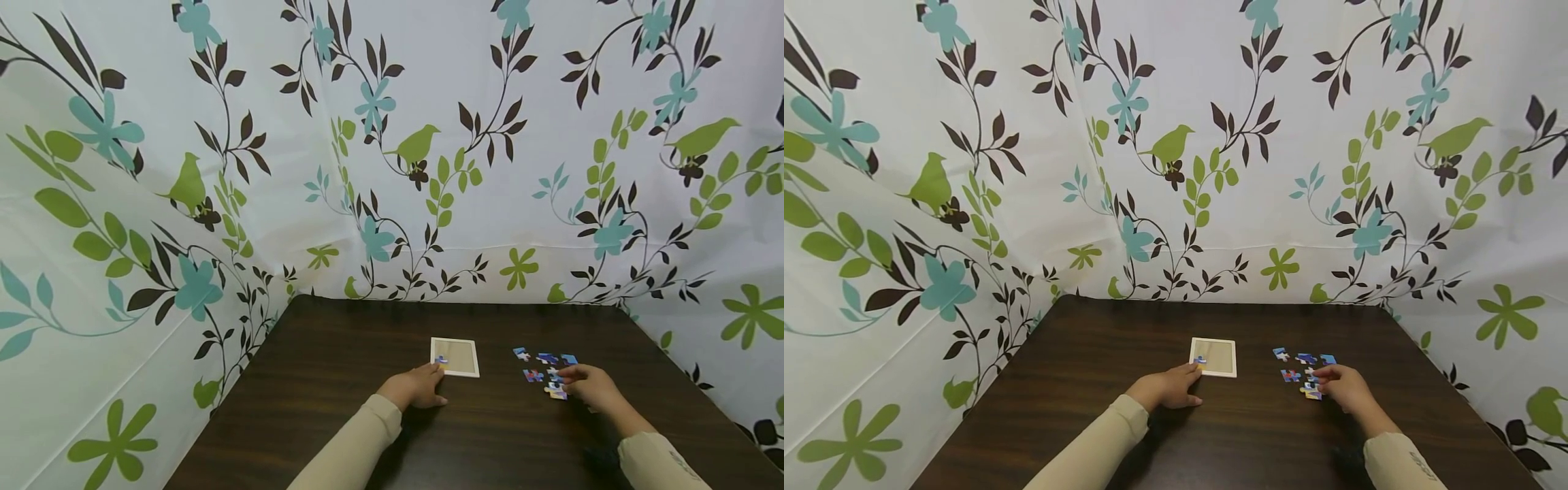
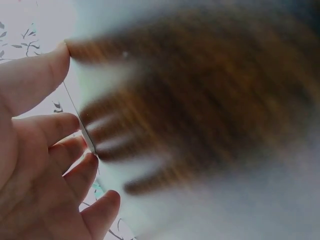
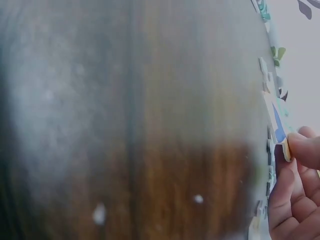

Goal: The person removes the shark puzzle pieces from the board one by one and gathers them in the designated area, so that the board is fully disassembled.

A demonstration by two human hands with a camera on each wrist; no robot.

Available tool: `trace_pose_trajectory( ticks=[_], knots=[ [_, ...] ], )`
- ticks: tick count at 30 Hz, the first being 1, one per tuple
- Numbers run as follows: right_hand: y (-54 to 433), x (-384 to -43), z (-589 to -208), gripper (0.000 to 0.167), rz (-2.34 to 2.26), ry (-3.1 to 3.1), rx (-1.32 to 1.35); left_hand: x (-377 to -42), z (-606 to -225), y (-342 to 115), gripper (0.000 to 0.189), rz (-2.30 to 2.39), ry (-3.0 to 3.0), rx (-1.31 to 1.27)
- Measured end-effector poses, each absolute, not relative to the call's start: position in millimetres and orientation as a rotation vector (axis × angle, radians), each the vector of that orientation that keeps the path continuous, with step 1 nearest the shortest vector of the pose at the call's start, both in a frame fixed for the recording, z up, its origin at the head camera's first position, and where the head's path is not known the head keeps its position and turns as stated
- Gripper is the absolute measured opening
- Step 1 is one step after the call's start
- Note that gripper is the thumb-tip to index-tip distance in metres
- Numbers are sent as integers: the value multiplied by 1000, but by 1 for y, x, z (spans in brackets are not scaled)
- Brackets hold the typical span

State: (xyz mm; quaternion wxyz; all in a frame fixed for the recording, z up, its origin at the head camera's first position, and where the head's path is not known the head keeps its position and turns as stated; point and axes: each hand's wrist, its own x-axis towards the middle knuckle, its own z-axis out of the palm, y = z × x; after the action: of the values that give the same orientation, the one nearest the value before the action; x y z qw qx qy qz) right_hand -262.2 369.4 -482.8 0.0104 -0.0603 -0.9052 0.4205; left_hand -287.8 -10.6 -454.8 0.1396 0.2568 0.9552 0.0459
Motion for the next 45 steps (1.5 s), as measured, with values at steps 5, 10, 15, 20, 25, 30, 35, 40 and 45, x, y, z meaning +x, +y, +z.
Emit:
trace_pose_trajectory(
  ticks=[5, 10, 15, 20, 25, 30, 35, 40, 45],
  knots=[
    [369, -261, -481, 31, 1299, -2832, -153, -288, -456, -12, 69, 147, 2754, 730],
    [366, -260, -481, 29, 1218, -2854, -122, -290, -458, -12, 69, 150, 2754, 736],
    [361, -259, -477, 29, 1118, -2872, -85, -290, -459, -12, 68, 161, 2750, 735],
    [360, -258, -475, 26, 1074, -2905, -109, -291, -459, -13, 68, 166, 2743, 731],
    [360, -259, -475, 26, 1038, -2924, -118, -291, -459, -13, 69, 163, 2742, 735],
    [361, -260, -475, 27, 1048, -2923, -116, -291, -457, -13, 68, 170, 2740, 727],
    [362, -262, -477, 26, 1041, -2922, -118, -290, -456, -13, 68, 173, 2742, 729],
    [361, -261, -477, 25, 1035, -2920, -126, -289, -455, -13, 68, 166, 2746, 736],
    [359, -260, -477, 24, 1025, -2928, -123, -290, -458, -13, 67, 155, 2753, 746]
  ],
)
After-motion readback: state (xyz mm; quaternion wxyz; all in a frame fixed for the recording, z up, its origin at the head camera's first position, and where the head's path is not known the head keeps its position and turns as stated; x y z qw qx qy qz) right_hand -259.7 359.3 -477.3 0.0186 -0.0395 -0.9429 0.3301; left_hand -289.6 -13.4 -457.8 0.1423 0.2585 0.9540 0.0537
